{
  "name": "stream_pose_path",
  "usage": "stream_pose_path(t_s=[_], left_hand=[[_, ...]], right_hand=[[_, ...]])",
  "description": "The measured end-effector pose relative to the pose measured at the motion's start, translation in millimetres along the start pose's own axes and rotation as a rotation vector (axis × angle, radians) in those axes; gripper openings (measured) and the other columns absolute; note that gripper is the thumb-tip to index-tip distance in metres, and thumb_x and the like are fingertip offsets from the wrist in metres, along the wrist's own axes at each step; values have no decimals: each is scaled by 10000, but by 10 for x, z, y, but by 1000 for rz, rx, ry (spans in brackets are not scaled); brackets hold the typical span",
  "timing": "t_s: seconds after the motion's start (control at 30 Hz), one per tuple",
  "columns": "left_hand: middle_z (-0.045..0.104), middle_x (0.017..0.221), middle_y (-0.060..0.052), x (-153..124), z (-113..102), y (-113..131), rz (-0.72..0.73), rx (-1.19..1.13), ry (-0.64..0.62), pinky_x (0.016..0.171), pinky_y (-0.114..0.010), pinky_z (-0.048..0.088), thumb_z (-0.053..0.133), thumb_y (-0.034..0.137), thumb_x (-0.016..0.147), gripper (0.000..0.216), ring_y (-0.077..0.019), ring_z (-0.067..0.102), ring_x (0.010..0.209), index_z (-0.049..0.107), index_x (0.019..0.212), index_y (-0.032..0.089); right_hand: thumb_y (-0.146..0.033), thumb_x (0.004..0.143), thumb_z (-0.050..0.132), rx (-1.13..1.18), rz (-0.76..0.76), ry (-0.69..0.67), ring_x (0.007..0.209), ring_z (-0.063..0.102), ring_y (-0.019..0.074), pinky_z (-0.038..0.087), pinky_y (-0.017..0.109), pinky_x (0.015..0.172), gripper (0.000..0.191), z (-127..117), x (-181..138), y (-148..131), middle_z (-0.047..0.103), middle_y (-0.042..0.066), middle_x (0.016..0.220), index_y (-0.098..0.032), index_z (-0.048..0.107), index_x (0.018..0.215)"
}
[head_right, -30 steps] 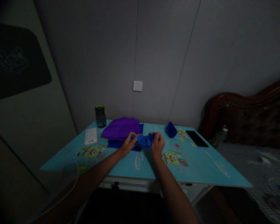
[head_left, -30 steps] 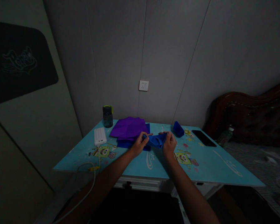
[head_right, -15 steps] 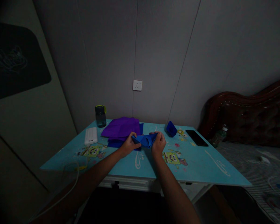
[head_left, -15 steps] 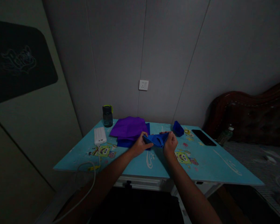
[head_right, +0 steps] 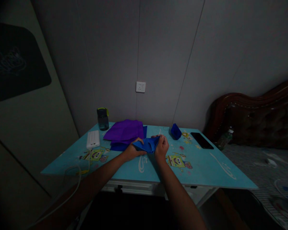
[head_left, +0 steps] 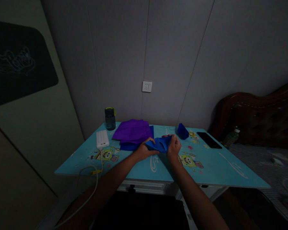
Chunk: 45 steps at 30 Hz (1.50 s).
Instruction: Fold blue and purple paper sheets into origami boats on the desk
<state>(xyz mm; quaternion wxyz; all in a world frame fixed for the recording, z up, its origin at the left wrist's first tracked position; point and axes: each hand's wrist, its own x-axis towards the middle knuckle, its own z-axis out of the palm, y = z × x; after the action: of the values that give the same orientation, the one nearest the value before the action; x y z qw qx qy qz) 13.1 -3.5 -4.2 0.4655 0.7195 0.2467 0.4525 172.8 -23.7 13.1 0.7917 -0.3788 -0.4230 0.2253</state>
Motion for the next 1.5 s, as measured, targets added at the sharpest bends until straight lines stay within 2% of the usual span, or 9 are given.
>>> stream_pose_path(t_s=[0.33,0.5,0.6,0.7,0.8,0.9,1.03,1.37,1.5], left_hand=[[562,722,43,-23,29,78,36,151,29,639,-229,393,831,369,614,420,-111,511,665,529,833,177],[617,841,2,-40,15,107,44,160,24,745,-265,431,814,385,638,413,-154,567,795,578,905,176],[633,958,-36,-58,-22,111,24,20,-82,802,-287,439,789,438,672,546,-176,586,870,587,1108,180],[645,1024,-84,-44,-60,70,-74,-298,-191,818,-328,465,651,622,743,732,-212,615,911,500,1307,181],[671,1012,-106,-1,-87,25,-259,-561,-143,781,-362,495,455,752,788,804,-234,643,899,460,1357,184],[699,880,-91,23,-98,16,-445,-551,-114,686,-299,492,580,668,776,679,-189,654,744,583,1203,140],[710,811,-112,-8,-78,36,-587,-510,-298,650,-297,489,757,523,697,523,-189,662,661,664,956,78],[718,832,-131,-38,-94,37,-599,-611,-404,712,-356,511,831,432,643,541,-230,692,708,647,1011,81],[713,851,-106,-31,-78,-11,-593,-624,-364,772,-364,500,840,350,649,504,-214,689,736,640,1040,104]], right_hand=[[-613,826,542,141,80,101,615,673,183,539,313,586,427,7,28,56,667,7,648,-186,543,821],[-625,805,558,147,99,113,600,674,180,542,314,582,437,0,49,81,667,2,634,-188,543,809],[-617,792,579,169,139,78,607,680,182,547,314,587,435,-39,94,96,676,5,643,-183,555,812],[-603,761,625,192,204,35,604,684,187,549,309,583,435,-81,145,77,680,9,639,-174,574,805],[-592,732,665,193,269,-37,603,687,197,549,303,565,432,-86,157,36,685,15,630,-171,596,799],[-577,728,685,185,334,-191,627,692,205,547,292,553,415,-59,122,23,698,28,647,-174,618,795],[-582,741,677,145,368,-354,648,695,211,541,282,540,408,-29,57,59,711,41,672,-179,634,788],[-592,741,671,136,387,-344,622,686,214,531,287,512,408,-21,44,108,705,27,655,-188,646,799],[-582,734,683,138,372,-333,587,674,201,528,284,508,400,7,21,70,699,20,643,-188,644,785]])
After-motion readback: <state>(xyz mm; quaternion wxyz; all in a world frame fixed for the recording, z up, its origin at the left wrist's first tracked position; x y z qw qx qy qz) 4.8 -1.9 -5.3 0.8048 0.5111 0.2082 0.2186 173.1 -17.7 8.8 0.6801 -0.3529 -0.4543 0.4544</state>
